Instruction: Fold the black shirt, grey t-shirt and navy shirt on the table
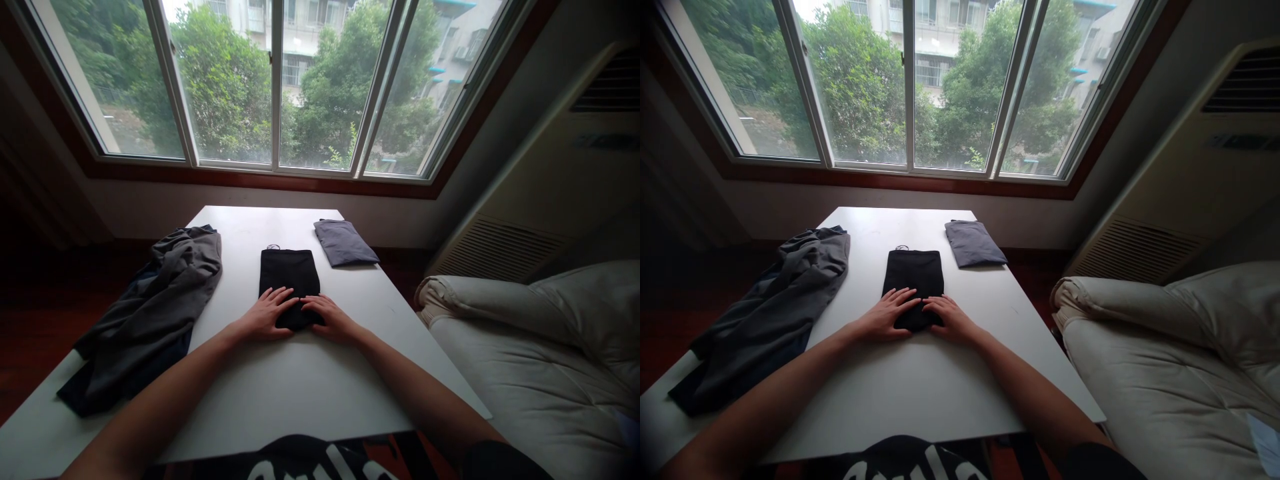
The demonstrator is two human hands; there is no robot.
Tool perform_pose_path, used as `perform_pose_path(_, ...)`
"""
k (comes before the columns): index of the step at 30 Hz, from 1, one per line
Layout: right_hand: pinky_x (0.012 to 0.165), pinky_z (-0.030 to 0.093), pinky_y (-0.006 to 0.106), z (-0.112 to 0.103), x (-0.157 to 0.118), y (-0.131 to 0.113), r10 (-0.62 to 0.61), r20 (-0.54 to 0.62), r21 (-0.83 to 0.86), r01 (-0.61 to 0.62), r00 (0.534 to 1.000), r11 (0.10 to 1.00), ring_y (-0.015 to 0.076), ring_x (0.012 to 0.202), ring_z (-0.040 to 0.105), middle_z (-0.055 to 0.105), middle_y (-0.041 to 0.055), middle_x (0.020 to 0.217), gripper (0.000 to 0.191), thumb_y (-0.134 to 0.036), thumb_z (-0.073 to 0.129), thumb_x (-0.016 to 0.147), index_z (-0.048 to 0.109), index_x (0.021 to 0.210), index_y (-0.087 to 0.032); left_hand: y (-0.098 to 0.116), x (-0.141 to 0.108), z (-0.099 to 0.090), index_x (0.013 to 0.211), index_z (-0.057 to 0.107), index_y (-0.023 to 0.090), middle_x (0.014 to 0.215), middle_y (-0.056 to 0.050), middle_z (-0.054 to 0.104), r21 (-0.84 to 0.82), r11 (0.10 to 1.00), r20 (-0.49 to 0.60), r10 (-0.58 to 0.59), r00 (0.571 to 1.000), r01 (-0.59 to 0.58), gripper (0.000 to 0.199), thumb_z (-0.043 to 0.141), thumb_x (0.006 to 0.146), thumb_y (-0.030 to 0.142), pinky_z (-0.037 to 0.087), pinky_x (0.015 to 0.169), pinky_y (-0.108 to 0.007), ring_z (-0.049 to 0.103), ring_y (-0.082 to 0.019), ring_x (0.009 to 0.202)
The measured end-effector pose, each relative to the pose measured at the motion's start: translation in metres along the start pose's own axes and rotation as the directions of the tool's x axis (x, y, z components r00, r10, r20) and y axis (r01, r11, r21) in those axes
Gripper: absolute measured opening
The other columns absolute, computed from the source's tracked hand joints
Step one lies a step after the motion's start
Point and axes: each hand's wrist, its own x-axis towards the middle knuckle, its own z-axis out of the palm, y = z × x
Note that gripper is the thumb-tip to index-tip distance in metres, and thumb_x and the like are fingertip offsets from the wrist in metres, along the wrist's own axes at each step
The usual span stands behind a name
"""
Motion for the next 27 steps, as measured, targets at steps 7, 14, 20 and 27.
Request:
perform_pose_path(7,0.123,0.033,0.056,0.0008,-0.0006,0.0021,-0.015,-0.006,-0.003,0.015,1.000,1.000,0.0320,0.142,0.052,0.059,0.0107,0.148,0.048,-0.025,0.077,0.085,0.063,0.132,-0.027,-0.0014,-0.0001,0.0016,0.166,0.031,0.036,0.174,-0.005,0.021,-0.012,1.000,-0.015,0.009,1.000,-0.009,0.092,0.072,0.087,0.059,0.012,0.129,-0.061,0.020,-0.039,0.159)
perform_pose_path(14,0.123,0.033,0.056,0.0002,-0.0009,0.0019,-0.017,-0.009,-0.006,0.017,1.000,1.000,0.0320,0.142,0.052,0.059,0.0104,0.148,0.048,-0.026,0.077,0.085,0.064,0.131,-0.027,-0.0020,0.0004,0.0023,0.166,0.031,0.036,0.174,-0.005,0.021,-0.015,1.000,-0.014,0.010,1.000,-0.010,0.092,0.072,0.087,0.060,0.012,0.129,-0.061,0.019,-0.038,0.159)
perform_pose_path(20,0.123,0.033,0.056,0.0001,-0.0001,0.0011,-0.007,-0.005,-0.001,0.007,1.000,1.000,0.0319,0.141,0.052,0.059,0.0106,0.148,0.049,-0.023,0.077,0.084,0.063,0.131,-0.027,-0.0010,0.0006,0.0010,0.166,0.031,0.035,0.174,-0.006,0.020,-0.001,1.000,0.003,-0.002,1.000,0.002,0.092,0.070,0.088,0.061,0.011,0.130,-0.061,0.018,-0.038,0.159)
perform_pose_path(27,0.123,0.032,0.056,-0.0008,0.0002,-0.0001,0.001,-0.002,0.003,-0.001,1.000,1.000,0.0321,0.142,0.052,0.060,0.0111,0.148,0.048,-0.024,0.078,0.084,0.064,0.130,-0.026,-0.0005,0.0005,0.0009,0.166,0.030,0.036,0.174,-0.005,0.021,-0.003,1.000,-0.003,0.002,1.000,-0.002,0.091,0.070,0.088,0.060,0.011,0.130,-0.060,0.019,-0.037,0.159)
